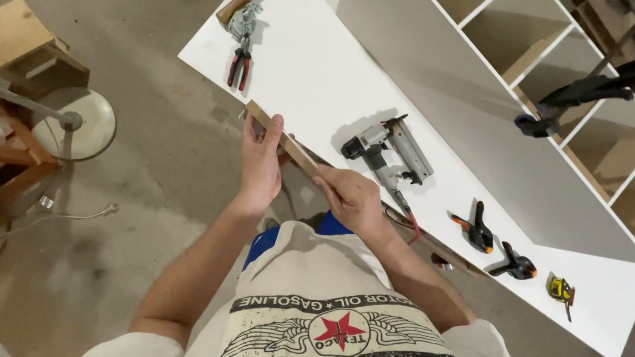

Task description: Assembling a white wooden shelf unit using wood glue, clamps, and a pneumatic nail gun.

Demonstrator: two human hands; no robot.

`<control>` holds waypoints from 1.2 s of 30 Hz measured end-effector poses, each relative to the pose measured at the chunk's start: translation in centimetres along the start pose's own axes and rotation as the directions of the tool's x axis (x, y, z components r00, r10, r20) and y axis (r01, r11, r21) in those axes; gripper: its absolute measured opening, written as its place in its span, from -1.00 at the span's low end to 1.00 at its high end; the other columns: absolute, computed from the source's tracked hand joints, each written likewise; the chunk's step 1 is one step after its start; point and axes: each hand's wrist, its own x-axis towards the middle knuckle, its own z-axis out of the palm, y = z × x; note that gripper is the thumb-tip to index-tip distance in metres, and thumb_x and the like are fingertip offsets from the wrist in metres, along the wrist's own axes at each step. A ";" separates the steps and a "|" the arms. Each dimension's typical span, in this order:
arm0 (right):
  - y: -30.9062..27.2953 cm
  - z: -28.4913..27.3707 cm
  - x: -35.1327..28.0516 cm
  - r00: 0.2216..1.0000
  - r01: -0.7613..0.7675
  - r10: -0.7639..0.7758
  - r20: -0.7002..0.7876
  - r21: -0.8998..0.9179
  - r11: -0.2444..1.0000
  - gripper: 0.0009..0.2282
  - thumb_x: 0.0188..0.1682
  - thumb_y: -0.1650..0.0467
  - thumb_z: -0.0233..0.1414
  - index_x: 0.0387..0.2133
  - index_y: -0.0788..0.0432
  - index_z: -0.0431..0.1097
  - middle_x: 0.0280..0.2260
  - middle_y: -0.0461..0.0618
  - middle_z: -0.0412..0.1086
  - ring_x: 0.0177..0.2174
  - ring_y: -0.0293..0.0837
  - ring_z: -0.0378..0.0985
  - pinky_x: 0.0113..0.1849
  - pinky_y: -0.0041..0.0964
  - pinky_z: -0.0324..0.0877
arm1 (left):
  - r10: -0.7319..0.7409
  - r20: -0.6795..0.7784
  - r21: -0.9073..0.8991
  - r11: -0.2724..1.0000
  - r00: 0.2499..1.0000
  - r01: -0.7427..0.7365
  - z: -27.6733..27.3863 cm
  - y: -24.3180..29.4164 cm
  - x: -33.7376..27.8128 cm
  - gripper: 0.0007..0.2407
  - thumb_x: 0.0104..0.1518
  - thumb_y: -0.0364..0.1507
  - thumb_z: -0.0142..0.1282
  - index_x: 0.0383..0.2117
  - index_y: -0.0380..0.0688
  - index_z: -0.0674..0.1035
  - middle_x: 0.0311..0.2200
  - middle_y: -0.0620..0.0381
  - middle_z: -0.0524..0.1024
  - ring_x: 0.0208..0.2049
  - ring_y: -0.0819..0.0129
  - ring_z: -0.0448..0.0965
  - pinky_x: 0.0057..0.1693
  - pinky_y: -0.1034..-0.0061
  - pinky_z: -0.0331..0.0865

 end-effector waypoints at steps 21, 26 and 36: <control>14.6 16.0 9.8 0.970 0.148 -0.107 -0.220 0.179 0.973 -0.79 0.10 0.44 0.03 -0.07 0.15 0.58 0.00 0.18 0.51 -0.25 0.04 0.64 -0.19 -0.17 0.56 | -0.117 -0.083 0.140 0.982 0.990 0.128 -1.2 2.7 21.6 -0.23 0.28 -0.17 0.21 0.40 -0.26 -0.08 0.09 -0.30 0.20 0.03 -0.21 0.49 0.09 -0.40 0.40; 14.9 14.9 14.1 0.941 0.157 -0.143 -0.306 0.021 0.987 -0.80 0.07 0.52 0.08 -0.08 0.19 0.58 -0.03 0.14 0.55 -0.31 -0.02 0.63 -0.28 -0.25 0.54 | -0.243 0.023 0.233 0.944 0.970 0.231 2.4 4.3 26.0 -0.23 0.28 -0.10 0.18 0.40 -0.27 -0.05 0.09 -0.31 0.21 0.03 -0.21 0.50 0.10 -0.36 0.41; 8.0 14.3 15.1 0.893 -0.352 0.308 -0.327 -0.085 0.932 -0.91 0.06 0.45 0.14 -0.37 0.10 0.61 -0.36 -0.08 0.63 -0.54 -0.10 0.62 -0.46 -0.32 0.48 | -0.547 0.376 0.490 0.802 0.748 0.340 9.9 7.1 31.2 -0.50 0.31 -0.06 -0.01 0.06 -0.33 0.40 -0.26 0.02 0.55 -0.20 0.23 0.70 -0.06 0.32 0.67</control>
